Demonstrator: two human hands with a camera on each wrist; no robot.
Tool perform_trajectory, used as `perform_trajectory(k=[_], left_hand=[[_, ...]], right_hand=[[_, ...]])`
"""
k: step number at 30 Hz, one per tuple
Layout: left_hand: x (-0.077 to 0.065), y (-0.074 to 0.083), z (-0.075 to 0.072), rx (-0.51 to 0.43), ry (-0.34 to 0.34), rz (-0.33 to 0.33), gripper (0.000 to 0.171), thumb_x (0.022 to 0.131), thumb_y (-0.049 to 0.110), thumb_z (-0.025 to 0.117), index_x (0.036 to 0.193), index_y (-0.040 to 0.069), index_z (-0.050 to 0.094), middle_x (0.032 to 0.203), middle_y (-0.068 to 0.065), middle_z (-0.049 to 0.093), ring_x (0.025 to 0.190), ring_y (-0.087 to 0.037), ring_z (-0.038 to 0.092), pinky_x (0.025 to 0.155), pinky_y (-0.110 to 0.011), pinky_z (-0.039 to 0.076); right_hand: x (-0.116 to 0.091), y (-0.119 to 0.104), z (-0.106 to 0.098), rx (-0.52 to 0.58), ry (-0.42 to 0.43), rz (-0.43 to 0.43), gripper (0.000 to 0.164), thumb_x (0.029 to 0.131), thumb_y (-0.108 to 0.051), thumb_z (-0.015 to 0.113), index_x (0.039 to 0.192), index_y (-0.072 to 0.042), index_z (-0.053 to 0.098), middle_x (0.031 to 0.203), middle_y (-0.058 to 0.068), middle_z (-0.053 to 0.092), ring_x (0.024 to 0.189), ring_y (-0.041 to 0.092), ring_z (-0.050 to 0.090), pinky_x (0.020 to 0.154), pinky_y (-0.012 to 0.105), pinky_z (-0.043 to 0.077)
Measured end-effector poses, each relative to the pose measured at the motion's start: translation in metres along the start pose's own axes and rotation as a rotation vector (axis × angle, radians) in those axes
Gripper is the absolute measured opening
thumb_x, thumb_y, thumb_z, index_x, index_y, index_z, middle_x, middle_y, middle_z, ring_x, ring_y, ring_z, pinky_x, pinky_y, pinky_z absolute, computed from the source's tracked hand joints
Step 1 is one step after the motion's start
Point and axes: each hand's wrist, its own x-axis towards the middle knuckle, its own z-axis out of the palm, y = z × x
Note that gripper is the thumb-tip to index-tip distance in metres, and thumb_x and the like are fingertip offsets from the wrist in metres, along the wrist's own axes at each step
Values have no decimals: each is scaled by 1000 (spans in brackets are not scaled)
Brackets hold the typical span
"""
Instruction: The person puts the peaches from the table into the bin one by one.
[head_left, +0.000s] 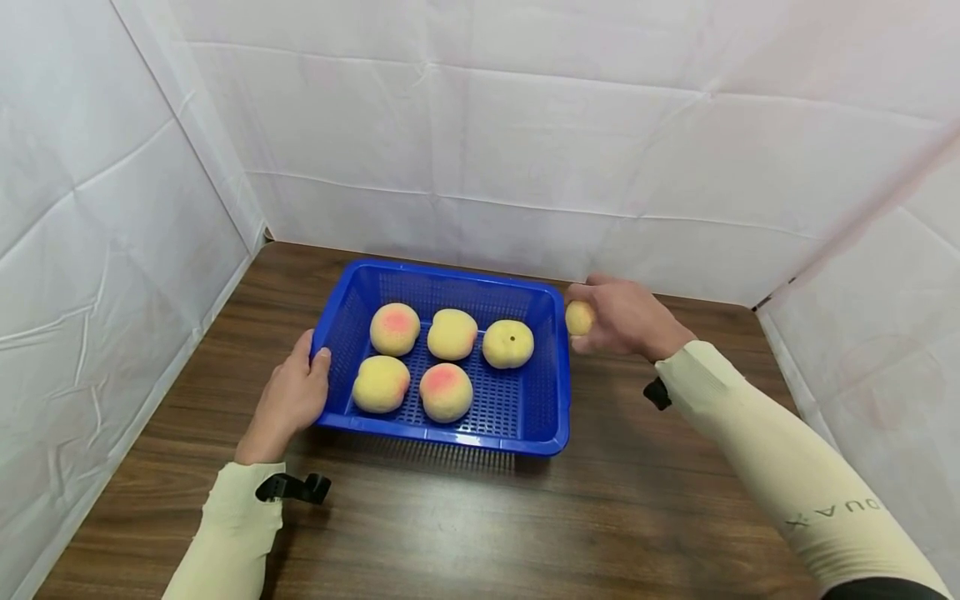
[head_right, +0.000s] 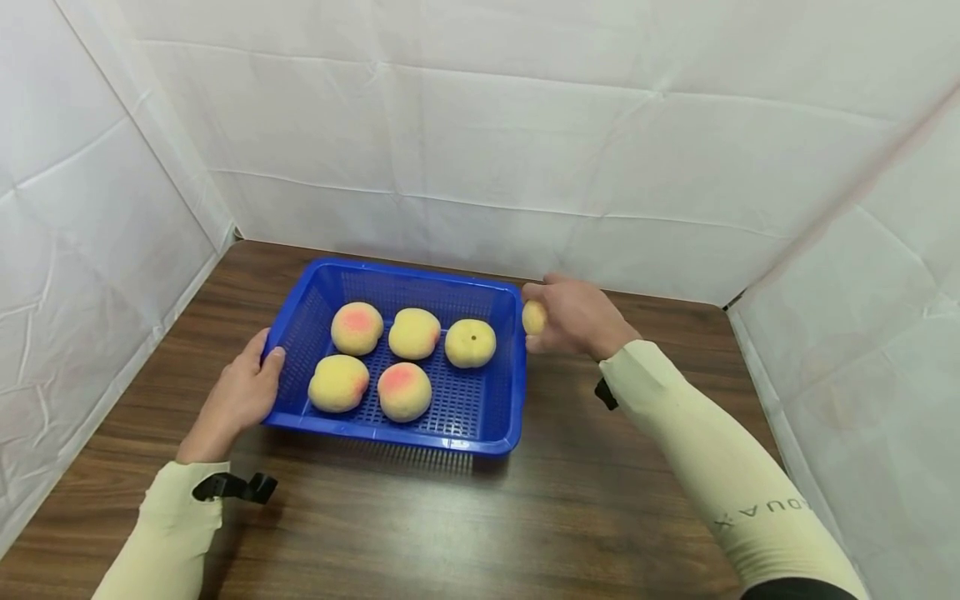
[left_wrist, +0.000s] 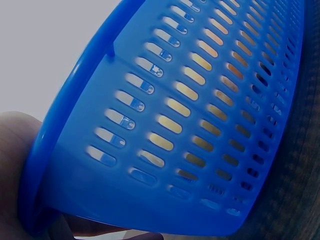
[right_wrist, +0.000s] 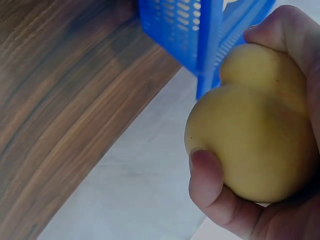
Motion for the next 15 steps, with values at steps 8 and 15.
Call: perform_trajectory(k=[8,15], left_hand=[[-1,2,-1,-2,-2,-2,56,106,35,21,153,5,12,141,-32,37,121,-49,42,97,-68,33],[-2,1,-1,3,-10,-8,57,106,35,21,153,5,9,143,-32,35,124,-49,39,98,-68,31]], right_hand=[[3,-16,-5,-17,-4,-88,40,67,-36,75,103,-24,63,85,-4,49,67,15,46,54,31,41],[5,-29,-8,-16,-23,-105,45,67,-35,77,109,-22,65,92,-4,52,72,16,48,59,31,43]])
